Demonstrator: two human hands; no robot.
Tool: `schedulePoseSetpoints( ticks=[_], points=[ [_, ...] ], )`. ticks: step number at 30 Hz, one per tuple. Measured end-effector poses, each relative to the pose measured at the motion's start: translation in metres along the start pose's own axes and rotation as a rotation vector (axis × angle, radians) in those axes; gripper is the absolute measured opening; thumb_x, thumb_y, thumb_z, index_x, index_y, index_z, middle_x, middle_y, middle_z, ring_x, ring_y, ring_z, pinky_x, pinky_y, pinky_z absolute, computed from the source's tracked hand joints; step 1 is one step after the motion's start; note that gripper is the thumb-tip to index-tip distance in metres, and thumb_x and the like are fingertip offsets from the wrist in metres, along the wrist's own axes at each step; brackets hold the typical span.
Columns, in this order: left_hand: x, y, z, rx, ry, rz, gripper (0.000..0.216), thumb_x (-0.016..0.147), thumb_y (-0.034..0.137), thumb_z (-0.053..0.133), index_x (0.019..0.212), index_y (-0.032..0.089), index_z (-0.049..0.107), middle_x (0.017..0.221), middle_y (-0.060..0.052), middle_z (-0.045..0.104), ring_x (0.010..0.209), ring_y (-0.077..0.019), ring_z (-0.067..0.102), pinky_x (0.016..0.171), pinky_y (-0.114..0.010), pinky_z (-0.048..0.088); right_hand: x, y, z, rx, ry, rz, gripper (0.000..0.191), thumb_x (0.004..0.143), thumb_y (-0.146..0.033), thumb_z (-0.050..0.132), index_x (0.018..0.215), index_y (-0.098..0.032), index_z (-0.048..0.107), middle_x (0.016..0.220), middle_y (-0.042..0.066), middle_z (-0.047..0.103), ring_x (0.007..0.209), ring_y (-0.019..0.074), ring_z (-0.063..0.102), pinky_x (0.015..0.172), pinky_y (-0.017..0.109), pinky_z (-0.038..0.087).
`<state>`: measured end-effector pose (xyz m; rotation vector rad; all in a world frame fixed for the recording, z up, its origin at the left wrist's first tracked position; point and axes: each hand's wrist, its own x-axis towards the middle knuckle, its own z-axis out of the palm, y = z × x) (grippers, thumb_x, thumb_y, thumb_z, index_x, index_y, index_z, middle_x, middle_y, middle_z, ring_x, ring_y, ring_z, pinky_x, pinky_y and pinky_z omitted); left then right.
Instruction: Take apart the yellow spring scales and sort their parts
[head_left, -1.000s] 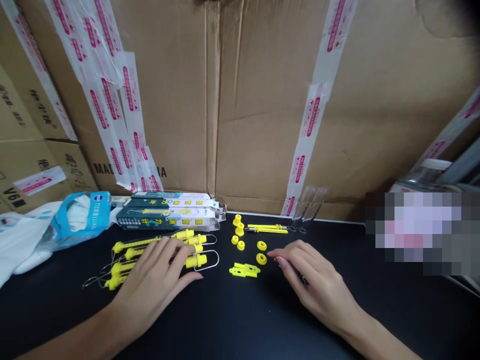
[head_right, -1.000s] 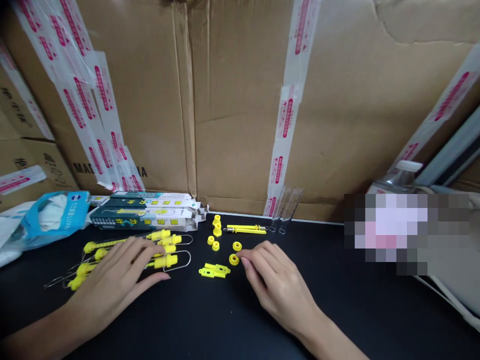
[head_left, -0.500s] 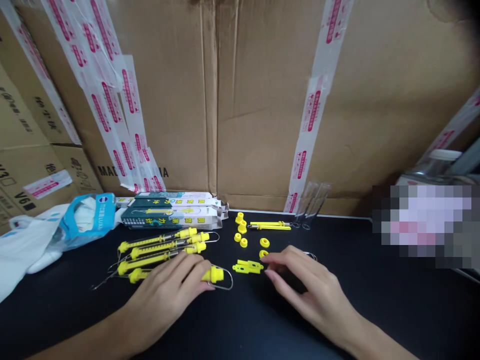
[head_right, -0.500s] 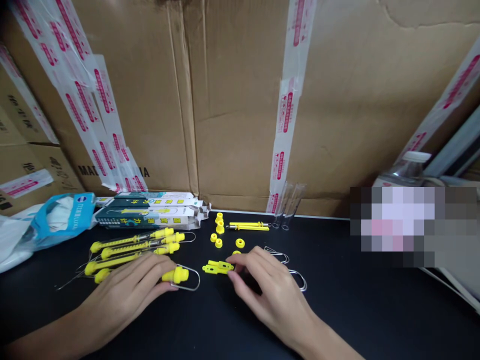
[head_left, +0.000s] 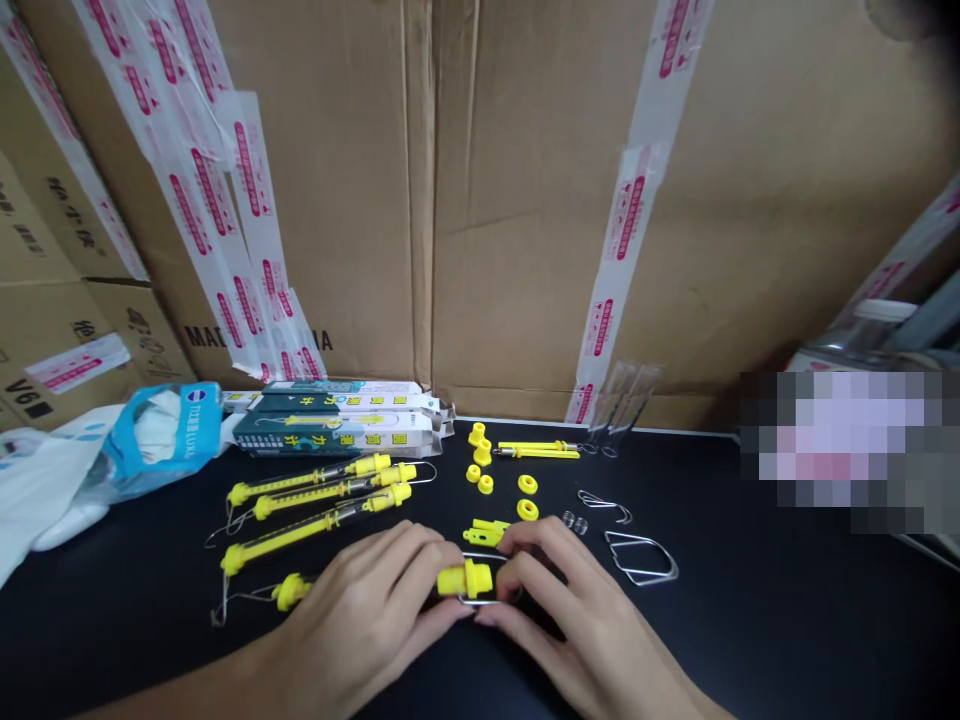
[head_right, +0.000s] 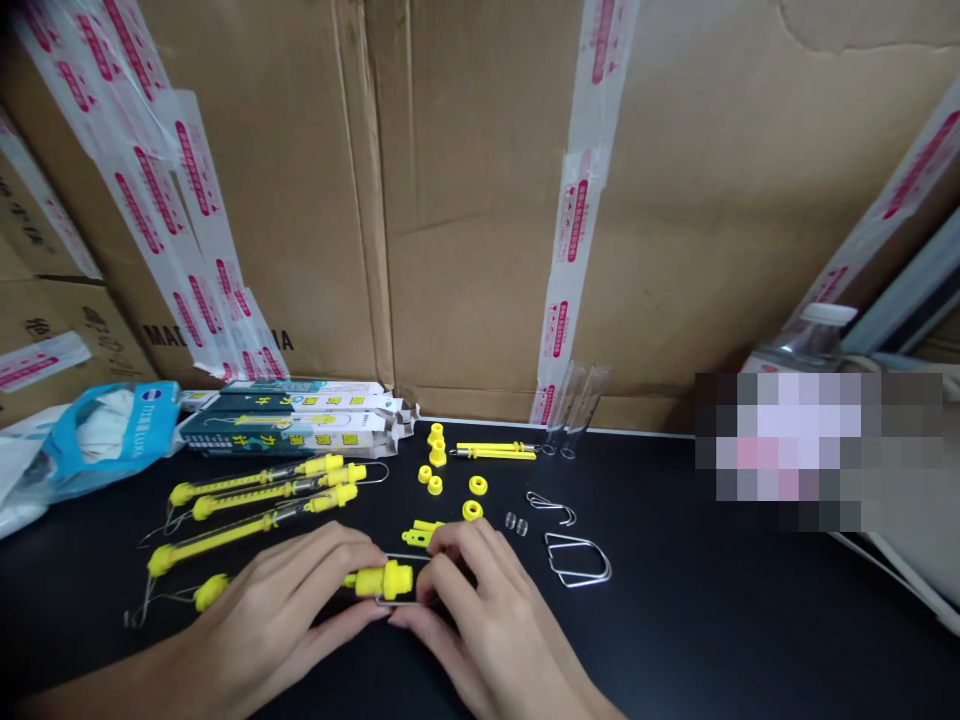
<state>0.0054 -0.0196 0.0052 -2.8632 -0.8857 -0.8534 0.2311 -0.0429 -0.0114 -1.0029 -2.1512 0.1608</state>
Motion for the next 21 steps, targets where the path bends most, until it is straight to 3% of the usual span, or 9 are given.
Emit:
schedulePoseSetpoints(
  ticks=[3, 7, 14, 21],
  points=[
    [-0.002, 0.000, 0.000, 0.025, -0.008, -0.006, 0.013, 0.102, 0.020, 0.045, 0.113, 0.020, 0.054, 0.098, -0.003, 0.071, 0.086, -0.0204, 0.070, 0.076, -0.032, 0.056, 0.000, -0.001, 0.000, -0.083, 0.023, -0.079, 0.011, 0.100, -0.021, 0.054, 0.092, -0.021, 0.061, 0.095, 0.007, 0.066, 0.085, 0.0216, 0.061, 0.075, 0.036, 0.054],
    [-0.006, 0.000, 0.004, 0.162, 0.097, -0.018, 0.017, 0.101, 0.023, 0.045, 0.112, 0.019, 0.058, 0.091, -0.002, 0.072, 0.080, -0.0218, 0.071, 0.073, -0.036, 0.058, -0.002, 0.001, 0.002, -0.074, 0.053, -0.084, 0.016, 0.100, -0.013, 0.049, 0.090, -0.021, 0.059, 0.077, 0.003, 0.062, 0.075, 0.0187, 0.058, 0.066, 0.031, 0.050],
    [-0.013, -0.004, 0.008, 0.429, 0.088, -0.159, 0.034, 0.075, 0.041, 0.077, 0.095, 0.015, 0.066, 0.089, -0.012, 0.073, 0.080, -0.0336, 0.072, 0.063, -0.045, 0.060, -0.006, 0.006, -0.002, -0.012, 0.006, 0.042, 0.017, 0.102, -0.015, 0.044, 0.091, -0.022, 0.054, 0.079, 0.000, 0.060, 0.069, 0.0146, 0.059, 0.063, 0.024, 0.049],
    [-0.011, -0.005, 0.002, 0.327, 0.035, -0.214, 0.041, 0.071, 0.046, 0.077, 0.096, 0.016, 0.065, 0.089, -0.009, 0.070, 0.081, -0.0319, 0.071, 0.068, -0.047, 0.061, -0.004, 0.003, -0.010, 0.037, 0.079, 0.161, 0.016, 0.103, -0.021, 0.041, 0.090, -0.025, 0.050, 0.074, -0.004, 0.057, 0.058, 0.0105, 0.057, 0.058, 0.018, 0.048]
  ],
)
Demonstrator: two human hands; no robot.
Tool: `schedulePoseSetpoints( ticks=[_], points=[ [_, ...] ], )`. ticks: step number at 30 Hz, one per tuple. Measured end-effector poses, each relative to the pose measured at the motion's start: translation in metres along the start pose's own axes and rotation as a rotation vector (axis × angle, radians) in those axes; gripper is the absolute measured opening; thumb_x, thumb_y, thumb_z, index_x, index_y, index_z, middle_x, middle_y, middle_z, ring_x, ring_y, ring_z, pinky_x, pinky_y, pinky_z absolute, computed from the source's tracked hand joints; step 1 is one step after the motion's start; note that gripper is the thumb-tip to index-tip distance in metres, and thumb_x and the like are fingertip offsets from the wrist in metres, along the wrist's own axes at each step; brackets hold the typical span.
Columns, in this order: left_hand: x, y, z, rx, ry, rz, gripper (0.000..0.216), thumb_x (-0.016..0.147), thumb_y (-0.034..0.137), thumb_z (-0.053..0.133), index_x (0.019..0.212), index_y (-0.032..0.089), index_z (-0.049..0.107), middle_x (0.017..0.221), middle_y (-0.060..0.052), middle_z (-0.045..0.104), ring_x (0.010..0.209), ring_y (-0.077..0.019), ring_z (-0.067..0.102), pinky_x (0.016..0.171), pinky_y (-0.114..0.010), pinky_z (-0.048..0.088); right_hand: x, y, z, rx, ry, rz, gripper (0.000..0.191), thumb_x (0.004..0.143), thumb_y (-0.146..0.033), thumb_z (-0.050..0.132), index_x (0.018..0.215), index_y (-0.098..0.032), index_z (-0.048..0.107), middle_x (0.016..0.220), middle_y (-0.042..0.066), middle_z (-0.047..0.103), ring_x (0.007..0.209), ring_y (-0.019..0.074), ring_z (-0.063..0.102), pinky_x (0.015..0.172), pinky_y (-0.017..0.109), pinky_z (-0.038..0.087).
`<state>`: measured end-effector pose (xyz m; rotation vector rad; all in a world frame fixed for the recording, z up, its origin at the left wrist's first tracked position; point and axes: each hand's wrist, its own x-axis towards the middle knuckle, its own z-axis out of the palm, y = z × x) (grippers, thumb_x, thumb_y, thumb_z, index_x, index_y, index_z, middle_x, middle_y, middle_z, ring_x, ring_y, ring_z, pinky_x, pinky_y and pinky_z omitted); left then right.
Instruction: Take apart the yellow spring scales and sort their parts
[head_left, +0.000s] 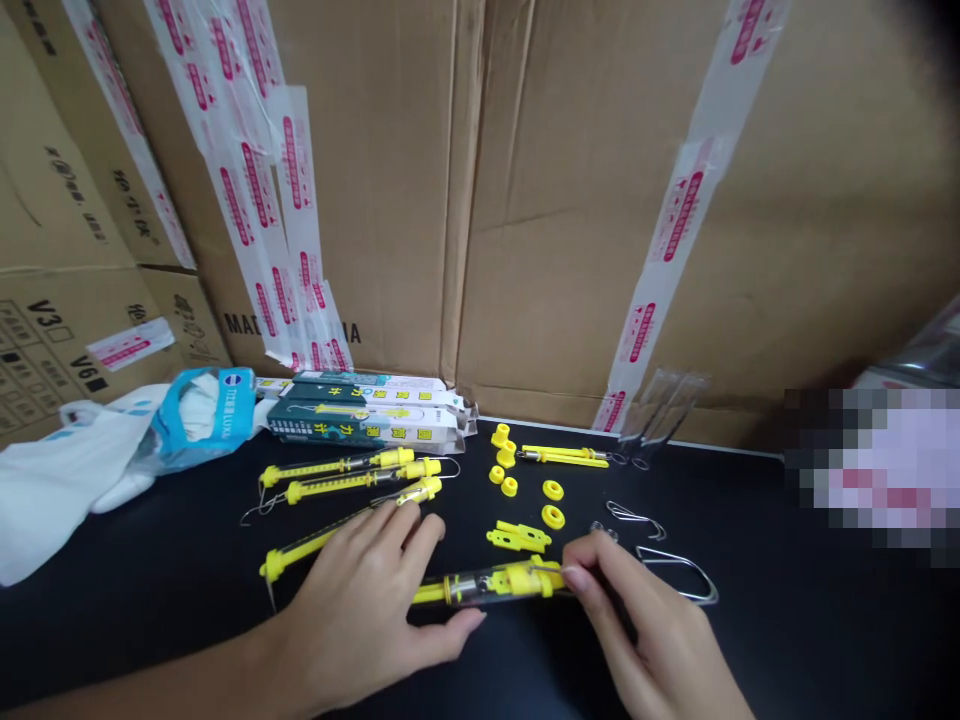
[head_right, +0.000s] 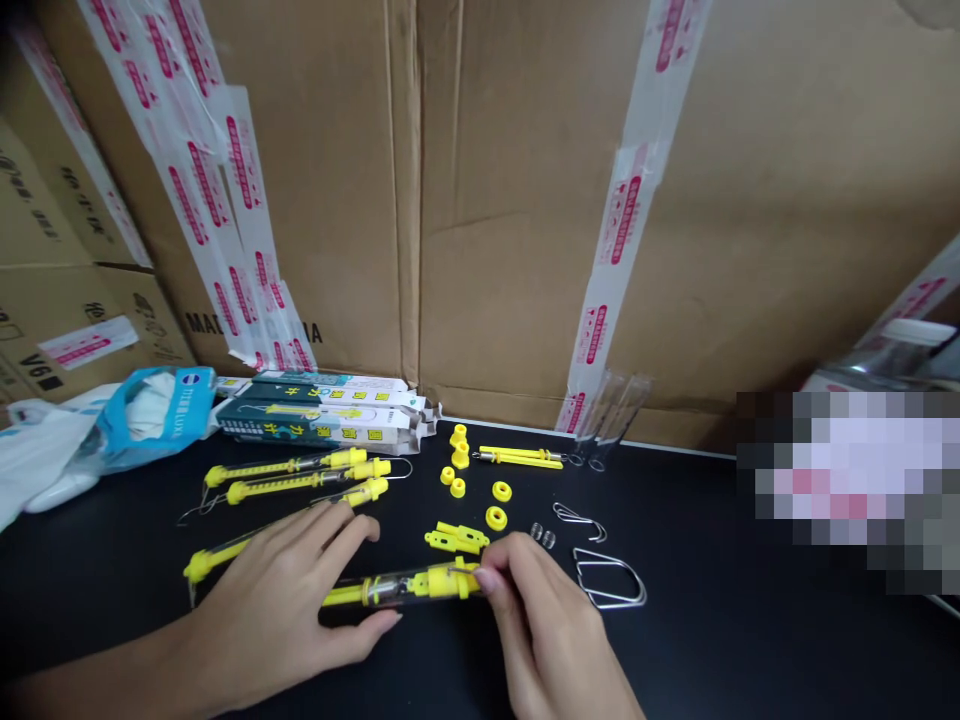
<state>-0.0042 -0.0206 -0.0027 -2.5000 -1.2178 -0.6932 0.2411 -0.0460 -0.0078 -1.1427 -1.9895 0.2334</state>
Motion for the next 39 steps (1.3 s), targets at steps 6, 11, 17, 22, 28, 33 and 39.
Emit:
schedulePoseSetpoints(
  ticks=[6, 11, 17, 22, 28, 33, 39],
  points=[
    [-0.004, -0.009, -0.005, 0.103, -0.017, 0.158, 0.026, 0.083, 0.038, 0.072, 0.098, 0.018, 0.062, 0.079, -0.002, 0.066, 0.071, -0.0258, 0.070, 0.058, -0.038, 0.056, -0.003, 0.002, -0.002, -0.022, 0.035, 0.108, 0.015, 0.104, -0.034, 0.043, 0.094, -0.025, 0.050, 0.066, -0.007, 0.057, 0.049, 0.0090, 0.055, 0.049, 0.015, 0.047],
    [-0.004, -0.015, -0.008, 0.178, -0.071, 0.272, 0.029, 0.093, 0.048, 0.064, 0.094, 0.020, 0.062, 0.073, 0.001, 0.063, 0.065, -0.0213, 0.068, 0.051, -0.031, 0.048, -0.010, 0.011, 0.006, -0.085, -0.073, 0.043, 0.043, 0.097, -0.048, 0.055, 0.132, -0.023, 0.048, 0.088, 0.002, 0.071, 0.070, 0.0152, 0.071, 0.062, 0.022, 0.060],
    [0.012, -0.039, -0.029, 0.034, -0.071, 0.319, 0.053, 0.105, 0.054, 0.028, 0.097, 0.017, 0.066, 0.081, -0.004, 0.067, 0.076, -0.0211, 0.068, 0.062, -0.030, 0.048, -0.011, 0.022, 0.012, -0.117, -0.072, -0.012, 0.027, 0.100, -0.044, 0.051, 0.118, -0.027, 0.063, 0.102, 0.003, 0.076, 0.080, 0.0173, 0.075, 0.074, 0.025, 0.063],
    [0.022, -0.068, -0.047, 0.116, -0.175, 0.182, 0.043, 0.106, 0.047, 0.034, 0.098, 0.018, 0.065, 0.083, -0.003, 0.068, 0.077, -0.0196, 0.068, 0.064, -0.029, 0.045, -0.009, 0.016, 0.007, -0.146, -0.125, -0.052, 0.029, 0.103, -0.042, 0.046, 0.123, -0.030, 0.064, 0.099, 0.004, 0.075, 0.078, 0.0174, 0.076, 0.069, 0.026, 0.063],
    [0.017, -0.076, -0.045, 0.277, -0.439, 0.148, 0.038, 0.096, 0.054, 0.056, 0.088, 0.019, 0.066, 0.078, -0.003, 0.071, 0.062, -0.0225, 0.068, 0.051, -0.029, 0.037, -0.006, 0.012, 0.005, -0.173, -0.170, -0.050, 0.034, 0.104, -0.044, 0.043, 0.125, -0.030, 0.065, 0.087, 0.003, 0.071, 0.070, 0.0170, 0.075, 0.062, 0.024, 0.062],
    [0.015, -0.062, -0.038, 0.294, -0.429, 0.101, 0.031, 0.100, 0.044, 0.053, 0.090, 0.018, 0.064, 0.079, -0.002, 0.072, 0.065, -0.0227, 0.070, 0.048, -0.027, 0.033, -0.005, 0.013, 0.004, -0.145, -0.214, -0.053, 0.032, 0.102, -0.043, 0.048, 0.127, -0.029, 0.064, 0.088, 0.003, 0.069, 0.072, 0.0168, 0.074, 0.063, 0.024, 0.061],
    [0.014, -0.054, -0.030, 0.273, -0.404, 0.027, 0.033, 0.104, 0.043, 0.046, 0.094, 0.018, 0.063, 0.084, -0.003, 0.073, 0.070, -0.0191, 0.072, 0.053, -0.024, 0.039, -0.004, 0.010, 0.001, -0.091, -0.266, -0.128, 0.031, 0.104, -0.038, 0.046, 0.128, -0.032, 0.064, 0.084, 0.001, 0.066, 0.067, 0.0142, 0.071, 0.060, 0.023, 0.059]
  ],
)
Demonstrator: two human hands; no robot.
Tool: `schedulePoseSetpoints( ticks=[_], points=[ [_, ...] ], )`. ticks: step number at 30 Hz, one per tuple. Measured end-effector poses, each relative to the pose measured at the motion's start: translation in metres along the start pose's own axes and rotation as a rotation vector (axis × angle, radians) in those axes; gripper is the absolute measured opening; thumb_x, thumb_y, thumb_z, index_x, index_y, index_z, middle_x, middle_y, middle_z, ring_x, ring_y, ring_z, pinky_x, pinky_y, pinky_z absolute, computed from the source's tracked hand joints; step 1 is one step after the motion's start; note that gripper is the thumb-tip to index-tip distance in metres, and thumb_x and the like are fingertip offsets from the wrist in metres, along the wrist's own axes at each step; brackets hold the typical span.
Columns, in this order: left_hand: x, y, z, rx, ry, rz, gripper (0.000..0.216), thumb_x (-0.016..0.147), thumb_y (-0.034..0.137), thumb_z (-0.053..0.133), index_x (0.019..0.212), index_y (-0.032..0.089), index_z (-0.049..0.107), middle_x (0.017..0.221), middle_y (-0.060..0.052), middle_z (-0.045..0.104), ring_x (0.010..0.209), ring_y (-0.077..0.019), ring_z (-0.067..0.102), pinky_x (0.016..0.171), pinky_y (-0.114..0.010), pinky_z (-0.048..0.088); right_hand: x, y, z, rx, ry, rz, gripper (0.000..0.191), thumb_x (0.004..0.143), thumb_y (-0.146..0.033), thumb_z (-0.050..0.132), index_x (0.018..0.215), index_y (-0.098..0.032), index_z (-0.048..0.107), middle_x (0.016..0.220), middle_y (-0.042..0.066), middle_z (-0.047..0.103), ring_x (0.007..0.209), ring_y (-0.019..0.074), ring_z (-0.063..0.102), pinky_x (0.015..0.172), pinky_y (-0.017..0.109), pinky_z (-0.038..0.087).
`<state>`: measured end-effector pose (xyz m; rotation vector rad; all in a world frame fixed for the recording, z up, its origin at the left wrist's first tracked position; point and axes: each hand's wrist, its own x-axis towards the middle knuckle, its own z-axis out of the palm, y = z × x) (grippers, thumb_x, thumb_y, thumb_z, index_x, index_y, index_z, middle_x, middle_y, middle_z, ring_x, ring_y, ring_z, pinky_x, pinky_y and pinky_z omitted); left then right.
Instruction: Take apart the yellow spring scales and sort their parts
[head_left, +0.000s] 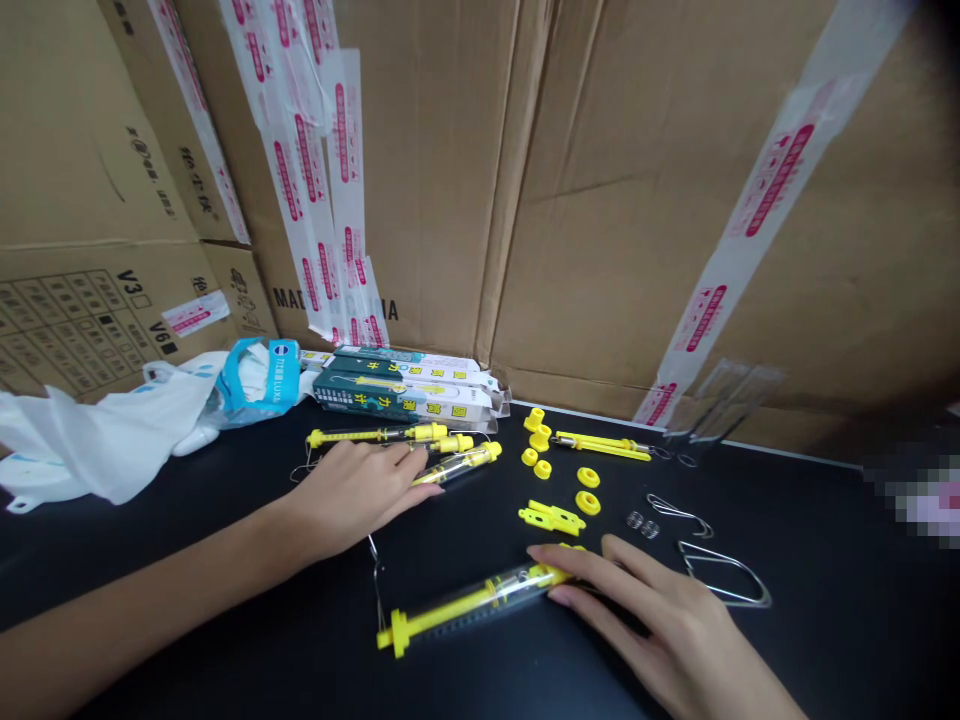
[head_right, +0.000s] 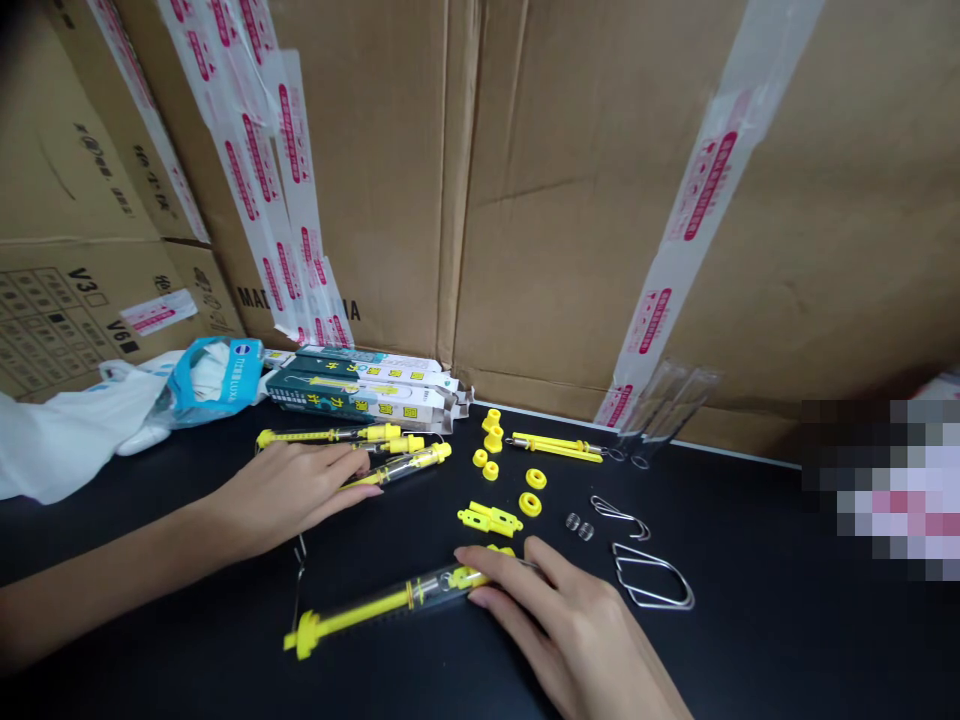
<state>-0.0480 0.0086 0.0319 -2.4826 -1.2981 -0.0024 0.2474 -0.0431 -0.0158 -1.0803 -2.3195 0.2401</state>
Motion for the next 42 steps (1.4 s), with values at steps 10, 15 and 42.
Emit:
schedulePoseSetpoints(
  ticks=[10, 15, 42],
  points=[
    [0.001, 0.010, -0.006, -0.117, -0.104, -0.226, 0.029, 0.103, 0.035, 0.046, 0.089, 0.016, 0.064, 0.071, -0.006, 0.072, 0.064, -0.0253, 0.073, 0.056, -0.028, 0.046, 0.000, -0.003, -0.001, 0.016, -0.045, -0.016, 0.030, 0.105, -0.036, 0.044, 0.130, -0.031, 0.060, 0.084, 0.000, 0.064, 0.068, 0.0139, 0.071, 0.060, 0.024, 0.058],
    [0.001, 0.017, -0.012, -0.144, -0.148, -0.295, 0.031, 0.103, 0.038, 0.046, 0.089, 0.016, 0.064, 0.066, -0.004, 0.071, 0.060, -0.0260, 0.072, 0.053, -0.029, 0.044, 0.000, -0.002, 0.002, 0.002, -0.027, -0.016, 0.031, 0.104, -0.036, 0.046, 0.131, -0.031, 0.060, 0.083, 0.000, 0.063, 0.065, 0.0138, 0.070, 0.057, 0.024, 0.057],
    [-0.007, -0.008, -0.001, 0.023, 0.247, -0.036, 0.027, 0.099, 0.033, 0.058, 0.077, 0.020, 0.068, 0.076, -0.005, 0.069, 0.091, -0.0259, 0.059, 0.052, -0.026, 0.039, 0.006, -0.015, -0.009, -0.039, 0.065, -0.121, 0.038, 0.106, -0.041, 0.036, 0.114, -0.026, 0.071, 0.083, 0.002, 0.078, 0.056, 0.0143, 0.072, 0.054, 0.022, 0.060]
  ],
)
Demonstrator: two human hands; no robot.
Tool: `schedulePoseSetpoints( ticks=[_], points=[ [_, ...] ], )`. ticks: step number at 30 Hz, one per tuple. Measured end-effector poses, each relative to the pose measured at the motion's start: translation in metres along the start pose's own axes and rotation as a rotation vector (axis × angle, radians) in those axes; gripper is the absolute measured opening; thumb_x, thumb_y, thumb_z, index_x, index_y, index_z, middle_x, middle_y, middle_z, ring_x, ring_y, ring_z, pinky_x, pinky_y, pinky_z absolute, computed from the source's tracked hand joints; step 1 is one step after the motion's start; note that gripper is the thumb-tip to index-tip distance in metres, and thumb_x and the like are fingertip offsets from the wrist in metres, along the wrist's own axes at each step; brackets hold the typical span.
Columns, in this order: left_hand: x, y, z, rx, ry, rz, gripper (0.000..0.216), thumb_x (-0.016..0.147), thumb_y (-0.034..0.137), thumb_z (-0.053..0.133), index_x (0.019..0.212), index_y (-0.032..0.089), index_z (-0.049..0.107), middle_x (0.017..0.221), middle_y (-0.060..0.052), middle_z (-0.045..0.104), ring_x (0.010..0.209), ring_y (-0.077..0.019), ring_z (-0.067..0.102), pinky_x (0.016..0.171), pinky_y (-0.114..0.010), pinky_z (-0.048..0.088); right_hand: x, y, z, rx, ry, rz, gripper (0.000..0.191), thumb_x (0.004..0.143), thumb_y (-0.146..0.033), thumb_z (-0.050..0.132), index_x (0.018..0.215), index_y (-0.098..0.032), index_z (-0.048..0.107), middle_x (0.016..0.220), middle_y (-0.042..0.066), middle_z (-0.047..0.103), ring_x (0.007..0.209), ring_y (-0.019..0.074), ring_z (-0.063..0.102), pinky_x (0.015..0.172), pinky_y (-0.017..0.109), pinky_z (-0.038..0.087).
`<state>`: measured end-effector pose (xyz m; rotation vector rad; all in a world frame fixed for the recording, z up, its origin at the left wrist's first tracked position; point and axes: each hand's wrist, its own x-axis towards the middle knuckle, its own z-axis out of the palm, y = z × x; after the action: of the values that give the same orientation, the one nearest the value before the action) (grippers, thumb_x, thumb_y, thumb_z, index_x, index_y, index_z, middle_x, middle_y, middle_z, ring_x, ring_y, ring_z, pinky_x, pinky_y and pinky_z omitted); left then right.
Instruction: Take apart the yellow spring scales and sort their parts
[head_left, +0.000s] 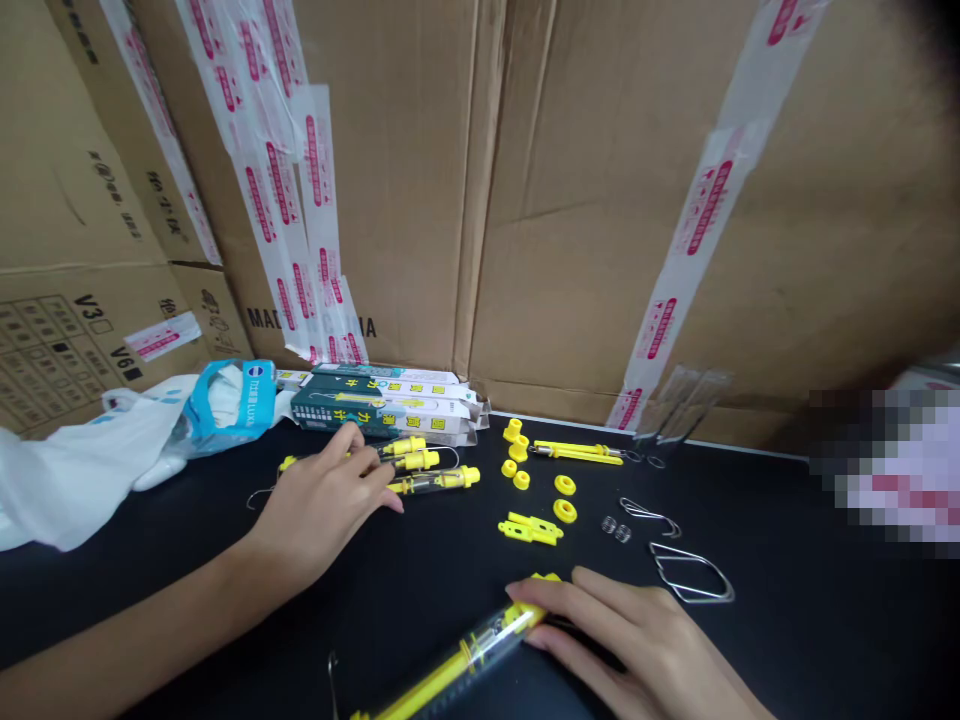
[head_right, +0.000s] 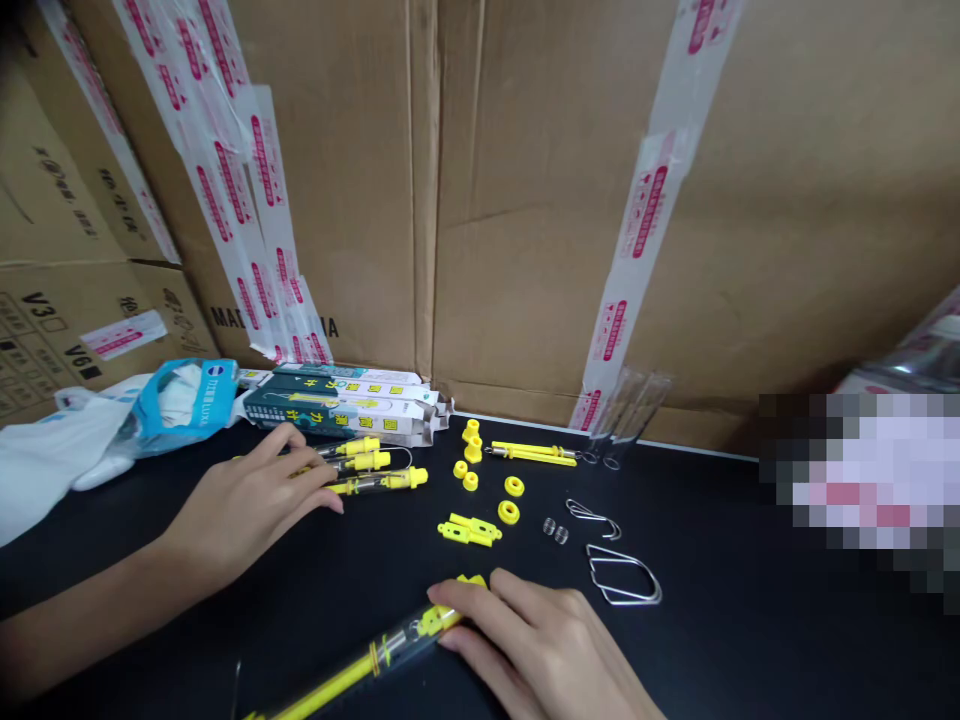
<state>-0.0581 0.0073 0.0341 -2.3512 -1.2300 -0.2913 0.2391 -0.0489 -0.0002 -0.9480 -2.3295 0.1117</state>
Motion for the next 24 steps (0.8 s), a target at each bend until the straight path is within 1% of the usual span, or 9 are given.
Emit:
schedulePoseSetpoints(
  ticks=[3, 6, 8, 10, 12, 14, 17, 21, 24],
  points=[
    [0.000, 0.002, 0.002, 0.029, 0.066, -0.028, 0.026, 0.103, 0.030, 0.048, 0.098, 0.019, 0.070, 0.093, -0.009, 0.071, 0.095, -0.0280, 0.057, 0.053, -0.028, 0.042, 0.000, -0.002, -0.002, -0.001, 0.003, 0.002, 0.041, 0.107, -0.041, 0.032, 0.113, -0.025, 0.070, 0.085, 0.003, 0.078, 0.057, 0.0145, 0.072, 0.054, 0.023, 0.060],
    [-0.003, 0.016, 0.000, -0.073, 0.165, 0.005, 0.035, 0.108, 0.031, 0.035, 0.117, 0.017, 0.065, 0.107, -0.009, 0.071, 0.097, -0.0265, 0.058, 0.071, -0.036, 0.051, -0.003, -0.002, -0.001, -0.005, -0.017, 0.022, 0.039, 0.107, -0.038, 0.034, 0.115, -0.023, 0.069, 0.081, 0.002, 0.076, 0.058, 0.0149, 0.072, 0.055, 0.024, 0.060],
    [-0.008, 0.030, -0.005, -0.263, 0.195, 0.048, 0.040, 0.109, 0.037, 0.029, 0.114, 0.020, 0.065, 0.106, -0.006, 0.072, 0.099, -0.0237, 0.060, 0.085, -0.039, 0.050, -0.005, 0.000, 0.001, 0.015, -0.037, 0.050, 0.033, 0.106, -0.035, 0.039, 0.118, -0.023, 0.067, 0.079, 0.001, 0.074, 0.061, 0.0153, 0.073, 0.057, 0.025, 0.060],
    [-0.015, 0.046, -0.010, -0.387, 0.213, 0.047, 0.045, 0.107, 0.047, 0.028, 0.115, 0.022, 0.064, 0.105, -0.004, 0.073, 0.099, -0.0222, 0.063, 0.083, -0.035, 0.051, -0.007, 0.004, 0.005, 0.057, -0.054, 0.080, 0.028, 0.105, -0.033, 0.044, 0.122, -0.023, 0.064, 0.085, 0.001, 0.074, 0.070, 0.0158, 0.074, 0.062, 0.025, 0.060],
    [-0.023, 0.060, -0.012, -0.356, 0.196, 0.137, 0.058, 0.100, 0.065, 0.033, 0.124, 0.020, 0.061, 0.109, -0.004, 0.074, 0.101, -0.0248, 0.065, 0.083, -0.036, 0.052, -0.008, 0.007, 0.007, 0.096, -0.061, 0.102, 0.027, 0.104, -0.032, 0.047, 0.124, -0.022, 0.062, 0.091, 0.002, 0.075, 0.076, 0.0157, 0.075, 0.067, 0.024, 0.061],
    [-0.029, 0.070, -0.010, -0.277, 0.219, 0.182, 0.052, 0.102, 0.059, 0.035, 0.126, 0.020, 0.061, 0.107, -0.002, 0.076, 0.094, -0.0229, 0.068, 0.079, -0.034, 0.052, -0.009, 0.008, 0.008, 0.116, -0.073, 0.099, 0.026, 0.103, -0.031, 0.049, 0.124, -0.023, 0.062, 0.092, 0.002, 0.075, 0.076, 0.0148, 0.075, 0.070, 0.023, 0.060],
    [-0.031, 0.076, -0.002, -0.246, 0.260, 0.168, 0.042, 0.108, 0.041, 0.030, 0.113, 0.021, 0.066, 0.103, 0.001, 0.077, 0.087, -0.0194, 0.070, 0.077, -0.032, 0.051, -0.009, 0.007, 0.009, 0.131, -0.059, 0.087, 0.027, 0.103, -0.030, 0.049, 0.127, -0.025, 0.059, 0.094, 0.001, 0.075, 0.075, 0.0129, 0.074, 0.072, 0.021, 0.059],
    [-0.026, 0.072, 0.004, -0.224, 0.255, 0.161, 0.040, 0.109, 0.020, 0.025, 0.108, 0.018, 0.065, 0.095, 0.001, 0.076, 0.081, -0.0183, 0.070, 0.074, -0.033, 0.050, -0.010, 0.007, 0.012, 0.083, -0.023, 0.180, 0.033, 0.102, -0.037, 0.049, 0.133, -0.024, 0.050, 0.071, -0.005, 0.064, 0.051, 0.0100, 0.062, 0.051, 0.018, 0.052],
    [-0.026, 0.068, 0.003, -0.136, 0.291, 0.163, 0.039, 0.108, 0.015, 0.024, 0.112, 0.017, 0.063, 0.093, 0.000, 0.076, 0.082, -0.0182, 0.072, 0.077, -0.033, 0.050, -0.011, 0.010, 0.016, 0.058, 0.032, 0.255, 0.033, 0.099, -0.045, 0.054, 0.123, -0.023, 0.051, 0.066, -0.007, 0.058, 0.048, 0.0103, 0.057, 0.047, 0.019, 0.049]
  ],
)
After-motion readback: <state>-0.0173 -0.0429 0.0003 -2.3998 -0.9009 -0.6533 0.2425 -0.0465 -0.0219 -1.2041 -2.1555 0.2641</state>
